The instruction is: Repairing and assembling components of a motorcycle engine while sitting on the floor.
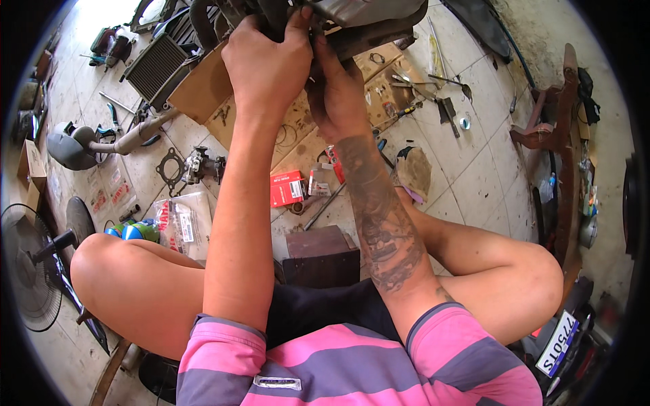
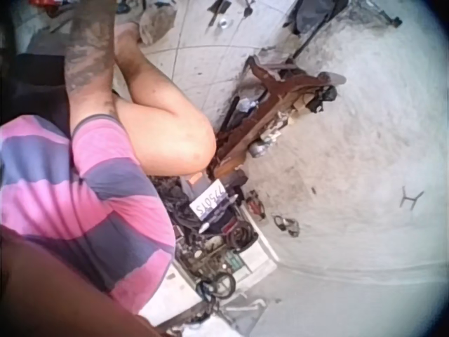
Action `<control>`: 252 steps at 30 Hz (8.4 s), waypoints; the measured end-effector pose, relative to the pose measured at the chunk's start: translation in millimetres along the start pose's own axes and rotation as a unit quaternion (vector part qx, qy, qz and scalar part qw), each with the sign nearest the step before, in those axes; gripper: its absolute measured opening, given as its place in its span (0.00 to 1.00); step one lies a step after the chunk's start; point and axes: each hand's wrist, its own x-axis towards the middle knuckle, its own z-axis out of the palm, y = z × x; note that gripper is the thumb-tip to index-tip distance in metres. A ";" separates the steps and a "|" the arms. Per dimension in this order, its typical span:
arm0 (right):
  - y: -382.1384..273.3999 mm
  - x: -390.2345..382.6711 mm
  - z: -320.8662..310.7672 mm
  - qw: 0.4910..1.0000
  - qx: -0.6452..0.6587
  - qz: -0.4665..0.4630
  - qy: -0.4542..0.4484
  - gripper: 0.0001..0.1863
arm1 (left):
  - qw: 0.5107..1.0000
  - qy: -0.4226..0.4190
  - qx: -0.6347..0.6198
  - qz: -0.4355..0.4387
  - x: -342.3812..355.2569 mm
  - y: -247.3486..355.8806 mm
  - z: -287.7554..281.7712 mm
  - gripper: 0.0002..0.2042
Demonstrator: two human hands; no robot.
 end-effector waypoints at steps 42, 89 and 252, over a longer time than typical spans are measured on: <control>-13.1 10.1 -4.7 0.987 -0.081 0.141 0.012 0.24 | 0.915 -0.272 -0.298 -0.004 5.1 -51.3 -30.1 0.36; -46.3 24.4 -1.6 0.969 -0.220 -0.024 -0.109 0.15 | 0.991 -0.081 -0.071 0.078 -6.8 -42.5 -11.1 0.29; 14.7 7.0 6.7 0.916 -0.305 -0.262 -0.016 0.23 | 0.993 0.019 -0.021 0.115 -20.6 -37.8 1.6 0.14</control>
